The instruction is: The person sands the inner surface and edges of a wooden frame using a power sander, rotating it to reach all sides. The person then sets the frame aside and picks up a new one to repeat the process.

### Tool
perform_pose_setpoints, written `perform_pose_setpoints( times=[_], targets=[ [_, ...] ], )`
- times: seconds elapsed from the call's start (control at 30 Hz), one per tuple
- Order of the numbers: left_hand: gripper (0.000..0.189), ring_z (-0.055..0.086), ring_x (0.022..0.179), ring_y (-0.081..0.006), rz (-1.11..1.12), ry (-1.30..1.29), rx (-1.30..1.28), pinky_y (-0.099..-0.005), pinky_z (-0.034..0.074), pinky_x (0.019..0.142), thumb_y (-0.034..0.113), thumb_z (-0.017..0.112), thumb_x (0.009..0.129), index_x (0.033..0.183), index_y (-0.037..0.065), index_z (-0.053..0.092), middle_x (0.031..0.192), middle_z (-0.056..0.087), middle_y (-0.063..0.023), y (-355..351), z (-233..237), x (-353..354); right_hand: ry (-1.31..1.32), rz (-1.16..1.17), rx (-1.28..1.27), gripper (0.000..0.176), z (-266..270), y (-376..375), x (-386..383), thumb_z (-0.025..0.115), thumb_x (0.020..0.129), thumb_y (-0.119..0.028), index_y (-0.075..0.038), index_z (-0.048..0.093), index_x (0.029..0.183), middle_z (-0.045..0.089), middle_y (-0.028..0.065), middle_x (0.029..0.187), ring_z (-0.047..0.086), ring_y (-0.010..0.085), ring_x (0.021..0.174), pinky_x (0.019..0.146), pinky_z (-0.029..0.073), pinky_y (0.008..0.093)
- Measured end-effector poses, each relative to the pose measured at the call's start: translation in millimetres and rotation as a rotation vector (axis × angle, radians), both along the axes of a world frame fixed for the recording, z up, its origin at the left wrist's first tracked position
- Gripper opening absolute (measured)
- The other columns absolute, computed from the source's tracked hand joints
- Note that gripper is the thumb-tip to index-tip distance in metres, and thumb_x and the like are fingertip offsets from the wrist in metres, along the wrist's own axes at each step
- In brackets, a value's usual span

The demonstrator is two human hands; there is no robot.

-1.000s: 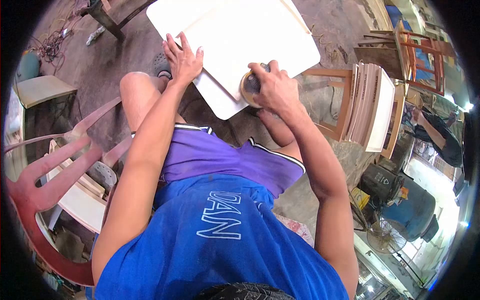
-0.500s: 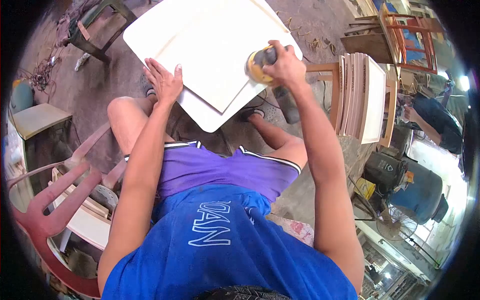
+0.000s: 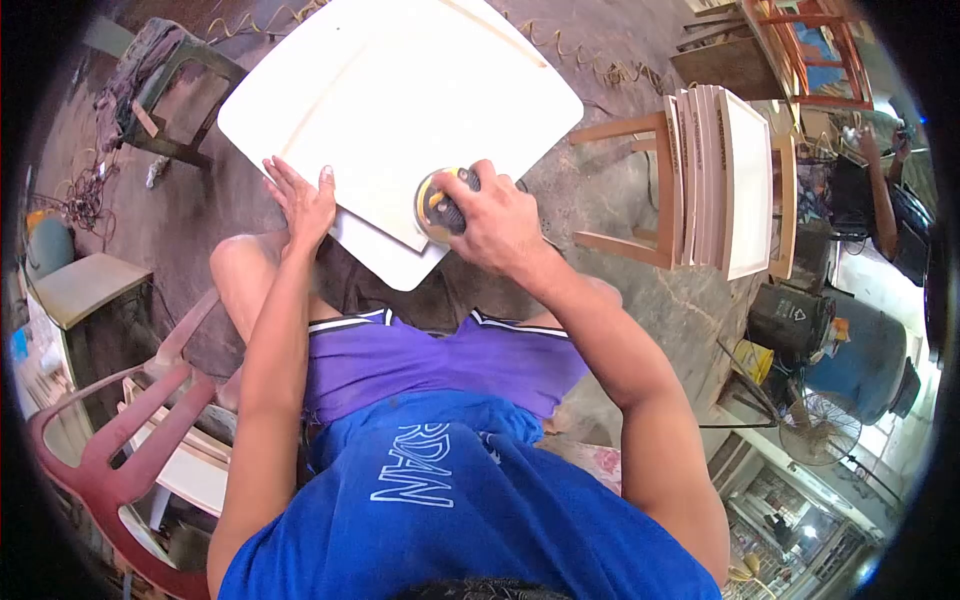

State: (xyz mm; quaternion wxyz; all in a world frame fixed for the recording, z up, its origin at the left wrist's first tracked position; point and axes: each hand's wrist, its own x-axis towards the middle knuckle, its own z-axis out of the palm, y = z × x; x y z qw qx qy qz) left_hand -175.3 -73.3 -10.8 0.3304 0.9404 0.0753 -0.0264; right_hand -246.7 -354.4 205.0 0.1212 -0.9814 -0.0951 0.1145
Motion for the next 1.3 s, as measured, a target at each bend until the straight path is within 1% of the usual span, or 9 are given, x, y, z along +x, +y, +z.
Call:
perform_pose_setpoints(
  times=[0.17, 0.23, 0.43, 0.7, 0.8, 0.93, 1.03, 1.1, 1.3],
  targets=[
    [0.106, -0.008, 0.16, -0.0527, -0.057, -0.078, 0.053, -0.0572, -0.002, 0.131, 0.051, 0.056, 0.104, 0.161, -0.018, -0.001, 0.169, -0.003, -0.0427, 6.9, -6.9, 0.3, 0.025, -0.226, -0.051, 0.074, 2.1, -49.2, 72.4, 0.08, 0.08, -0.055, -0.028, 0.059, 0.145, 0.059, 0.0229, 0.129, 0.071, 0.0423, 0.108, 0.088, 0.061, 0.0536],
    [0.105, -0.008, 0.16, -0.0529, -0.044, -0.082, 0.053, -0.0576, -0.002, 0.131, 0.051, 0.056, 0.104, 0.161, -0.017, 0.0, 0.168, -0.002, -0.0434, 5.5, -6.8, 1.7, -0.027, -0.312, -0.108, 0.077, -8.0, -79.2, 107.3, 0.082, 0.075, -0.04, -0.033, 0.054, 0.146, 0.061, 0.0187, 0.13, 0.073, 0.0412, 0.108, 0.094, 0.06, 0.0529],
    [0.105, -0.008, 0.158, -0.0567, -0.008, 0.061, 0.01, -0.0622, 0.0, 0.129, 0.053, 0.055, 0.104, 0.163, -0.012, -0.002, 0.169, -0.006, -0.0406, -0.5, 15.6, 0.8, -0.106, -0.323, -0.198, 0.071, -12.3, -131.4, 160.0, 0.075, 0.079, -0.041, -0.03, 0.054, 0.146, 0.061, 0.0203, 0.129, 0.073, 0.0403, 0.109, 0.094, 0.06, 0.05],
    [0.107, -0.009, 0.159, -0.0557, -0.008, 0.01, 0.038, -0.0621, 0.0, 0.129, 0.052, 0.057, 0.103, 0.164, -0.01, -0.004, 0.17, -0.007, -0.0385, 4.1, -0.6, 2.3, 0.007, -0.052, -0.158, 0.064, 6.1, -57.3, 48.2, 0.082, 0.078, -0.041, -0.029, 0.062, 0.138, 0.063, 0.0145, 0.12, 0.074, 0.0371, 0.098, 0.078, 0.063, 0.0501],
    [0.106, -0.009, 0.16, -0.0529, -0.018, 0.051, 0.05, -0.0594, -0.001, 0.13, 0.052, 0.057, 0.103, 0.164, -0.01, -0.004, 0.17, -0.008, -0.0389, 3.9, 9.8, 2.1, 0.07, 0.125, -0.061, 0.058, 3.2, -12.2, 5.4, 0.079, 0.084, -0.035, -0.03, 0.063, 0.139, 0.059, 0.0212, 0.124, 0.072, 0.0393, 0.101, 0.08, 0.063, 0.0506],
    [0.106, -0.009, 0.161, -0.0502, -0.039, -0.009, 0.022, -0.0595, -0.001, 0.13, 0.051, 0.057, 0.104, 0.164, -0.011, -0.005, 0.17, -0.007, -0.04, 2.5, 12.2, 0.7, 0.08, 0.106, -0.08, 0.056, 4.3, 0.6, 6.9, 0.077, 0.086, -0.036, -0.029, 0.063, 0.14, 0.06, 0.0213, 0.124, 0.072, 0.0401, 0.1, 0.079, 0.063, 0.0523],
    [0.106, -0.007, 0.161, -0.0501, -0.023, -0.002, 0.01, -0.0614, 0.0, 0.13, 0.051, 0.057, 0.104, 0.163, -0.012, -0.003, 0.169, -0.005, -0.0407, 4.4, 9.1, -0.3, 0.1, -0.058, -0.192, 0.068, 12.2, -37.6, 54.9, 0.081, 0.079, -0.041, -0.029, 0.06, 0.143, 0.061, 0.0187, 0.128, 0.073, 0.0394, 0.105, 0.085, 0.062, 0.0511],
    [0.106, -0.005, 0.161, -0.0496, -0.046, -0.079, 0.034, -0.0627, 0.001, 0.129, 0.052, 0.056, 0.104, 0.163, -0.013, -0.003, 0.169, -0.004, -0.0414, 4.5, -6.7, 0.6, 0.153, -0.136, -0.283, 0.08, 17.9, -70.1, 98.7, 0.083, 0.075, -0.036, -0.033, 0.051, 0.149, 0.062, 0.0185, 0.128, 0.073, 0.0397, 0.108, 0.089, 0.062, 0.0515],
    [0.104, -0.001, 0.156, -0.0615, 0.006, -0.051, 0.009, -0.0644, 0.006, 0.129, 0.055, 0.057, 0.103, 0.166, -0.006, 0.001, 0.172, -0.005, -0.0364, -1.2, -4.5, -0.5, 0.171, -0.166, -0.387, 0.078, 13.8, -118.0, 187.5, 0.08, 0.078, -0.041, -0.03, 0.051, 0.15, 0.061, 0.0196, 0.137, 0.068, 0.0398, 0.121, 0.101, 0.057, 0.0499]
  ],
)
